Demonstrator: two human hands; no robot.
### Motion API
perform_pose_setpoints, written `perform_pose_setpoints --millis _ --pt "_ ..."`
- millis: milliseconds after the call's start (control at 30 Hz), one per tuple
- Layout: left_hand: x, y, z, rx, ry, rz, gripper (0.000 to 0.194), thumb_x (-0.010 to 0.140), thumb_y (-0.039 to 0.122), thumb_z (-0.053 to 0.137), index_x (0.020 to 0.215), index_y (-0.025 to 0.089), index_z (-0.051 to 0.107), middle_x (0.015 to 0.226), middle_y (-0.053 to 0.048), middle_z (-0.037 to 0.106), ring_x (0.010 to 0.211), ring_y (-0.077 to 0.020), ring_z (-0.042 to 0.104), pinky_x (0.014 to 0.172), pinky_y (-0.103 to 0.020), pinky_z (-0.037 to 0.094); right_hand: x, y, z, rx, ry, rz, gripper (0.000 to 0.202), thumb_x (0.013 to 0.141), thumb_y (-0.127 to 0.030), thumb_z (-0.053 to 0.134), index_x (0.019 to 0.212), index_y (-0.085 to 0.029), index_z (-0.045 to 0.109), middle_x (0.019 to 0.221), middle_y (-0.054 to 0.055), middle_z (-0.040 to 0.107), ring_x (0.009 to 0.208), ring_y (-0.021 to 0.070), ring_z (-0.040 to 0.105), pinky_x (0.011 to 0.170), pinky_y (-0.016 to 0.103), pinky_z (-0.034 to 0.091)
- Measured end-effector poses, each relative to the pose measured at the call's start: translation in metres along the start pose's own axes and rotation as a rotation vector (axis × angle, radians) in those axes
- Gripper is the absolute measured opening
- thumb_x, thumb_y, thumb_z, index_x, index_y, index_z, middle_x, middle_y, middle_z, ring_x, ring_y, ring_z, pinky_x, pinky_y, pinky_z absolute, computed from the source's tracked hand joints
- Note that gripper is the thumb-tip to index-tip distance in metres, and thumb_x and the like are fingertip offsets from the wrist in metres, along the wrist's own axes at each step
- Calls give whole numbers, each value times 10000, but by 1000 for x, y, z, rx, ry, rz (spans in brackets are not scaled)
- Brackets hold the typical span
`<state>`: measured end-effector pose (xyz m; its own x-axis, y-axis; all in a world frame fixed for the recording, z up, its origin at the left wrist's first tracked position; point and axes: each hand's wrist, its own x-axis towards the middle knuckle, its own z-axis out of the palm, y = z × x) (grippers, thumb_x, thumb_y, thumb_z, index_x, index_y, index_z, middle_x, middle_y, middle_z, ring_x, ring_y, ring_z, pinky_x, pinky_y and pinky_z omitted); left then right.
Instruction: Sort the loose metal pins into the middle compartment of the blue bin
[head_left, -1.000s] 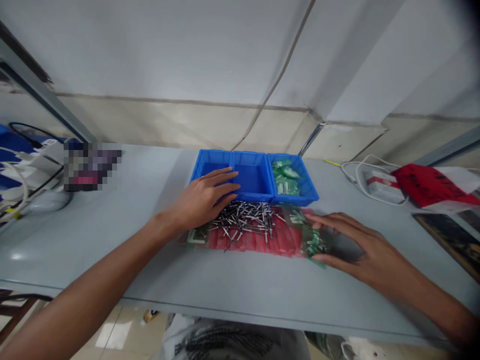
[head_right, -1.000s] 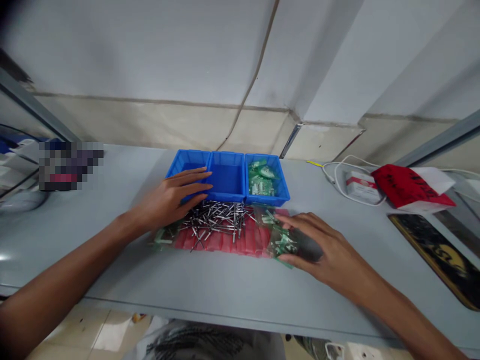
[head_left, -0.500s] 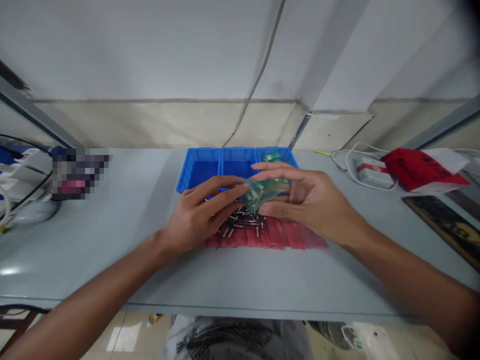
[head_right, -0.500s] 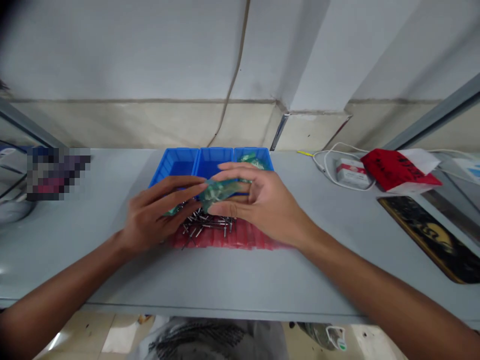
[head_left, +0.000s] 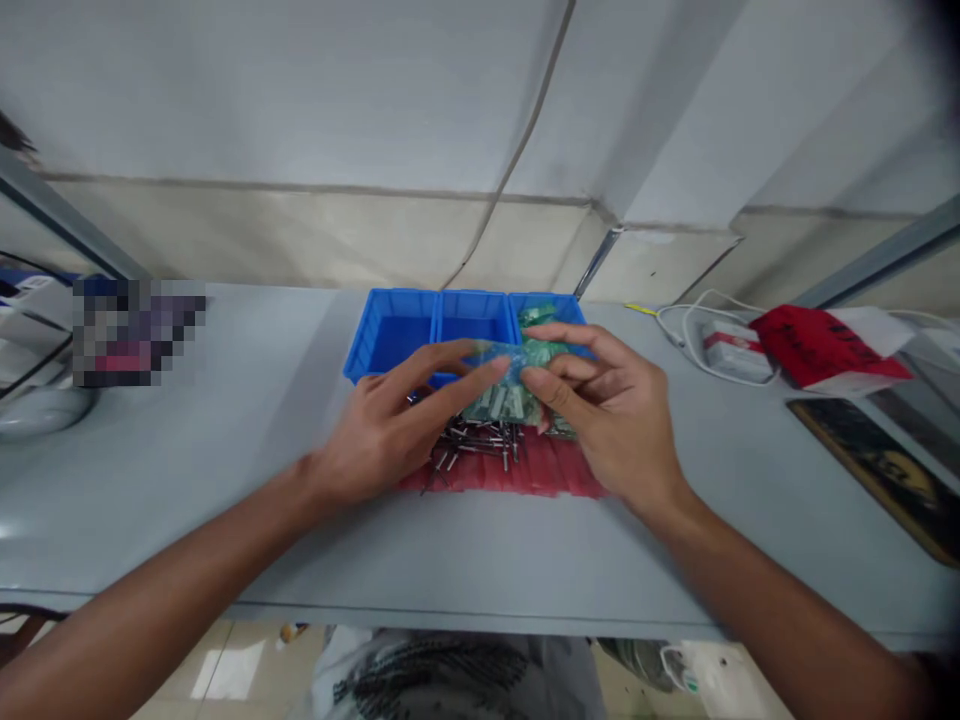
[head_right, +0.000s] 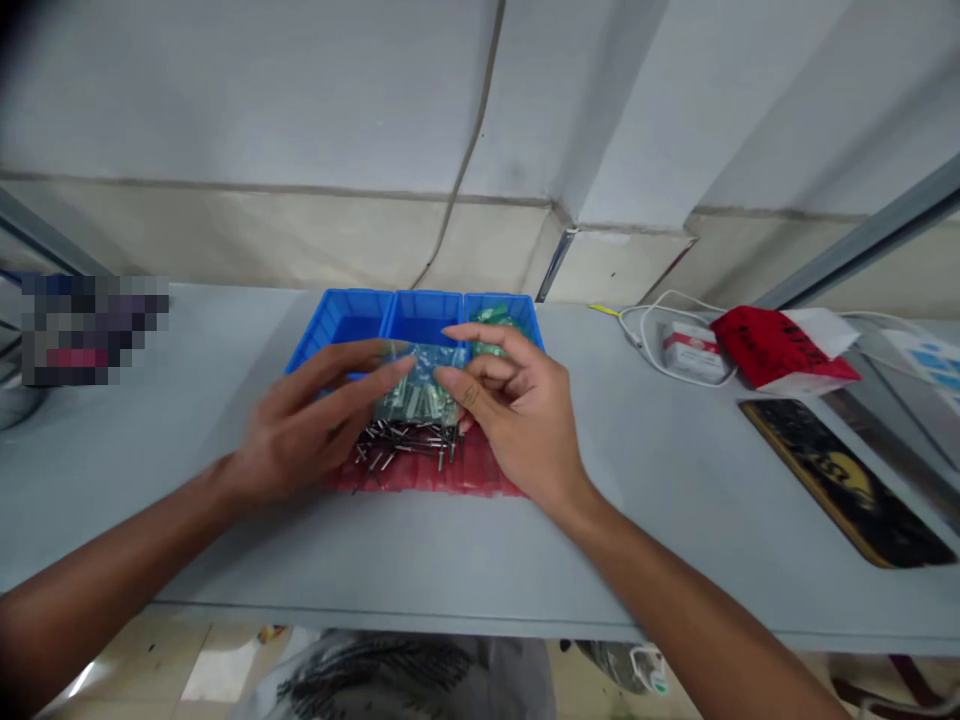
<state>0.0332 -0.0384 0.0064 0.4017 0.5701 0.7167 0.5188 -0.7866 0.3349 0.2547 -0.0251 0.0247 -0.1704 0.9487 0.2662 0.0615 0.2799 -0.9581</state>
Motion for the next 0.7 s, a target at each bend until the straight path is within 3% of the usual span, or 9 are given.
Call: perform_pose_setpoints --millis 67,133,267,333,400,467,567,633,700 --pt "1 -2 -2 56 31 61 426 934 22 538 1272 250 660 1395 -111 585 1130 -157 672 833 -261 612 -3 3 2 77 -74 43 286 912 -330 723 1181 -260 655 622 -65 610 519 110 599 535 258 545" --pt "5 -2 -5 2 124 -23 300 935 57 577 1119 235 733 1319 -96 621 1052 -145 691 824 -267 609 -6 8 2 38 -93 -6 246 973 -314 637 1213 -262 642 701 -30 661 585 132 645 563 282 576" --pt "12 1 -10 -287 148 -447 103 907 235 706 831 184 752 723 8 707 578 -76 649 547 -176 547 -6 20 -4 -407 12 -532 572 926 -93 636 1417 -370 539 1013 24 676 841 165 678 695 328 610" --pt "13 2 -9 -514 86 -614 156 878 285 745 990 177 741 624 34 676 462 -75 605 456 -169 515 -5 24 -8 -619 1 -735 731 875 -19 649 1463 -423 488 1221 60 596 994 195 664 740 351 620" --pt "12 2 -6 -688 0 -671 408 877 300 748 1252 176 645 644 35 689 469 -98 636 464 -182 548 -4 26 -11 -703 -28 -780 715 866 -5 638 1432 -430 530 1350 82 502 1117 231 638 751 365 630" --pt "8 1 -2 -700 -75 -639 492 938 310 673 1393 185 532 677 28 704 490 -102 655 485 -185 569 -5 26 -11 -696 -24 -779 632 871 -18 636 1364 -412 603 1333 80 535 1137 249 636 755 387 634" --pt "1 -5 0 -301 2 -379 462 995 241 566 1451 237 488 930 -32 744 679 -97 707 619 -192 614 -7 23 -10 -624 52 -689 411 898 -109 666 1213 -370 703 1081 42 709 967 242 688 776 434 621" --pt "-3 -10 -2 47 38 -108 517 963 148 582 1453 289 497 1173 -66 697 896 -121 716 777 -241 635 -9 19 -7 -500 108 -458 248 914 -226 697 1135 -334 725 907 14 736 802 216 696 743 419 613" --pt "-6 -15 -4 215 27 83 559 927 78 599 1428 312 524 1335 -82 618 1028 -142 697 859 -280 630 -10 14 -4 -288 106 -194 272 904 -320 724 1173 -315 687 795 -13 704 638 172 657 608 348 584"
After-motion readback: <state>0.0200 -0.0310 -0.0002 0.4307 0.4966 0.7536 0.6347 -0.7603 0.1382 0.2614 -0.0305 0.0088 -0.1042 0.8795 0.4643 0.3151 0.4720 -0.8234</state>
